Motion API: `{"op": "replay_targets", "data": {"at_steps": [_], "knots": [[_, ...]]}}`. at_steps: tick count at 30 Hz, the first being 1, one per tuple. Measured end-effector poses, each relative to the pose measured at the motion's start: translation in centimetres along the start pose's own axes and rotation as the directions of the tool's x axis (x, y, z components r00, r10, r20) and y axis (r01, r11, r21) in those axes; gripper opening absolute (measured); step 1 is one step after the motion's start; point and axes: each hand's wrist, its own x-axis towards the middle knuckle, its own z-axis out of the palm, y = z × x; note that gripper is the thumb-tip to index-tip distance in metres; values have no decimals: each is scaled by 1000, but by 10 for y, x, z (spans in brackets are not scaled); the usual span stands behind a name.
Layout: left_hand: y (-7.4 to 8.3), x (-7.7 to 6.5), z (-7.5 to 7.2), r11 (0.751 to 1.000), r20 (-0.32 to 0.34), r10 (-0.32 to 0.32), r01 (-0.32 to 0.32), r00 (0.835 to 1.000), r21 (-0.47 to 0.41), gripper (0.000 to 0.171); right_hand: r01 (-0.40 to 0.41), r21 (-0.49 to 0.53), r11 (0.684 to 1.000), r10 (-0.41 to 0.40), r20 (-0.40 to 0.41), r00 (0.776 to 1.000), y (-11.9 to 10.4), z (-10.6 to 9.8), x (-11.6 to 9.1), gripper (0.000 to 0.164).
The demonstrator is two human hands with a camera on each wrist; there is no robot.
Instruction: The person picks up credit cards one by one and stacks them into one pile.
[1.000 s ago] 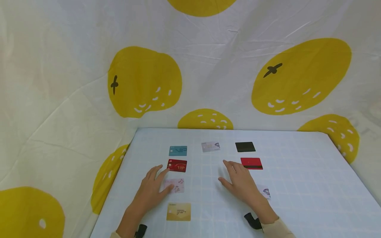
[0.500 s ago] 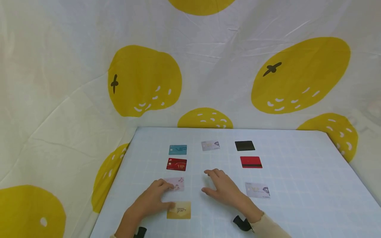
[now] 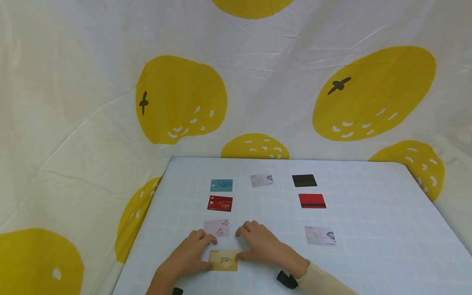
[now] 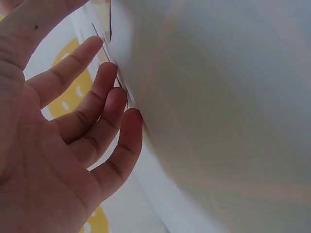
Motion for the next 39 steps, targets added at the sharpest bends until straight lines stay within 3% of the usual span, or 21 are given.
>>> {"op": "replay_targets", "data": {"at_steps": [11, 19, 24, 30, 32, 36, 39], "knots": [[7, 0, -2, 1000, 27, -28, 28, 999, 12, 36, 109, -220, 969, -92, 89, 992, -19, 16, 8, 61], [8, 0, -1, 1000, 33, -22, 21, 999, 17, 37, 87, -197, 977, -69, 97, 993, -21, 18, 10, 60], [8, 1, 0, 1000, 45, -24, 24, 999, 15, 37, 38, -117, 992, -25, 109, 994, -21, 18, 12, 54], [4, 2, 0, 993, 86, -41, 51, 995, -107, 36, -45, 51, 998, 38, 137, 990, -19, 18, 13, 48], [2, 2, -1, 983, 86, -37, 52, 996, -178, 34, -81, 153, 985, 59, 142, 988, -17, 17, 13, 41], [-2, 3, -3, 940, 58, -10, 29, 998, -341, 25, -143, 360, 922, 96, 145, 985, -12, 13, 11, 28], [-5, 4, -3, 917, 28, 13, 0, 1000, -399, 21, -164, 442, 882, 112, 143, 983, -8, 12, 10, 23]]}}
